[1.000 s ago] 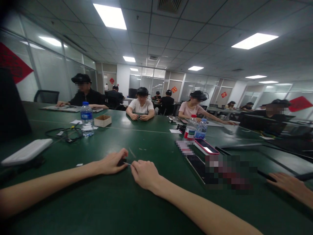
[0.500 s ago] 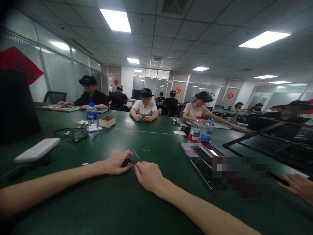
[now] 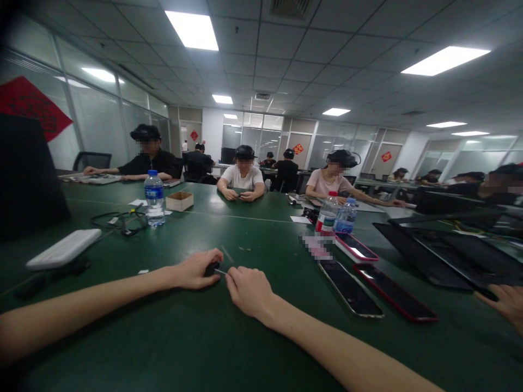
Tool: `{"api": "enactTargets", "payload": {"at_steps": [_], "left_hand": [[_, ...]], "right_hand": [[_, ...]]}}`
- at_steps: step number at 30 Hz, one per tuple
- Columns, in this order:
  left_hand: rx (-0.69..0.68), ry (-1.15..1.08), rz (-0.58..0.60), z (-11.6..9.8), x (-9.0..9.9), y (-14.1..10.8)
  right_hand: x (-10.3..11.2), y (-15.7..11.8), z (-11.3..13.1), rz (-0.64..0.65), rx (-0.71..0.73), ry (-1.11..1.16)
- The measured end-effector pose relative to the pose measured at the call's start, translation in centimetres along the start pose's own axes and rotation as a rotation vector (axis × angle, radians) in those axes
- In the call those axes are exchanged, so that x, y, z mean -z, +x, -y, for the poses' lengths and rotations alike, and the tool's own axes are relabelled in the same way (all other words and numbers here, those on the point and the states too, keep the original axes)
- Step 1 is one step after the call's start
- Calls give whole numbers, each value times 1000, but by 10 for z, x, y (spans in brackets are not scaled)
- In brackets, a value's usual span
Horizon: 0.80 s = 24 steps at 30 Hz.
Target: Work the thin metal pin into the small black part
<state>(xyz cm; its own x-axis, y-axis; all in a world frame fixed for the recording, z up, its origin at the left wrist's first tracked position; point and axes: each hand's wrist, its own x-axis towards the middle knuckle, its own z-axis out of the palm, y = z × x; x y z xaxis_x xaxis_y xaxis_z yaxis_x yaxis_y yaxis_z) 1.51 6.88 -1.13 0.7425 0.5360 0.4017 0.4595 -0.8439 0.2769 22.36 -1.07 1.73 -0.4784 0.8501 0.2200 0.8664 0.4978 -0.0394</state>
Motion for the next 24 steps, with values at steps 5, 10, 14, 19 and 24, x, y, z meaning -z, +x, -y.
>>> {"api": "enactTargets", "payload": {"at_steps": [5, 10, 14, 19, 24], "left_hand": [[-13, 5, 3, 1, 0, 0], [-22, -11, 17, 0, 0, 0], [-30, -31, 21, -3, 5, 0], [-48, -73, 27, -4, 8, -1], [-46, -77, -20, -2, 4, -2]], "right_hand": [[0, 0, 0, 5, -17, -13], [0, 1, 1, 9, -23, -23], [2, 0, 2, 1, -29, -18], [8, -2, 5, 44, -69, 1], [7, -2, 5, 19, -76, 0]]}}
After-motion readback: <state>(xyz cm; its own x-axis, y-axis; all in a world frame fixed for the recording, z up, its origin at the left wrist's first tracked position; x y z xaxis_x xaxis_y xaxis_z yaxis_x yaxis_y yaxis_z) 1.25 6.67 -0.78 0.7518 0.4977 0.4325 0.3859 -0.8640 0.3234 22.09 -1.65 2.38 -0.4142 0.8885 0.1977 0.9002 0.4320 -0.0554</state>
